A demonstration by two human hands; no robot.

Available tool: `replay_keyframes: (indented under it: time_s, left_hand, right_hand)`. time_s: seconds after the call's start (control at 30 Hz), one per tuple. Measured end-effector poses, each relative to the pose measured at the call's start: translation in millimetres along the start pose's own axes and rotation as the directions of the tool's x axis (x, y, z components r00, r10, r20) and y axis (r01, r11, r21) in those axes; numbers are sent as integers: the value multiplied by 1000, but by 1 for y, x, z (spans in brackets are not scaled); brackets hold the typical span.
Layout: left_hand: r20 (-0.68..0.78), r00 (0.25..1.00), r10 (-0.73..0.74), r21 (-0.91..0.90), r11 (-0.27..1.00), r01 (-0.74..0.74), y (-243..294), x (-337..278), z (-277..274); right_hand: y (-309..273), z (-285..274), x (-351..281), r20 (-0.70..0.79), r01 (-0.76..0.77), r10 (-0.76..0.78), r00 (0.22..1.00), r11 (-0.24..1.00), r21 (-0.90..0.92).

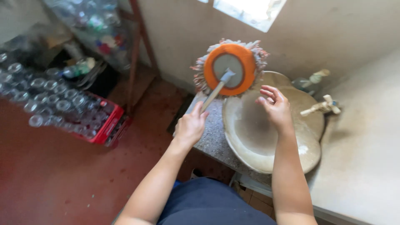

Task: The person washes a mop head in a sink, repeatedly rinsing and wringing it by hand. They also rinse a red plastic container and place it on the floor, then reattach the mop head to the mop handle.

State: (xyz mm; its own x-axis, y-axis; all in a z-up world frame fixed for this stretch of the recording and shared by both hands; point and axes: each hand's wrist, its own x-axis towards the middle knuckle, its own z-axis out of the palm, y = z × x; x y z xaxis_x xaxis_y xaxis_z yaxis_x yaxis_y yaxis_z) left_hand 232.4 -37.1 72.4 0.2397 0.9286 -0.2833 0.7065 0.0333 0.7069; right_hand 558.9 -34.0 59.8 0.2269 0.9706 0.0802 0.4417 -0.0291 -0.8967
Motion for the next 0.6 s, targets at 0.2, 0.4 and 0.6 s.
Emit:
replay_keyframes:
  time_s: [0.2, 0.4, 0.6]
  left_hand:
    - [-78, 997, -10, 145, 989, 21, -19, 40, 21]
    - [-170, 971, -168, 216, 955, 203, -47, 57, -28]
    - [-133, 958, -256, 264, 922, 283, -84, 68, -51]
  right_hand:
    - [-80, 63, -34, 214, -116, 34, 976, 917, 382]
    - [-68, 70, -20, 480, -474, 82, 874, 368, 800]
    - [-66, 92, -19, 452, -448, 55, 890, 283, 848]
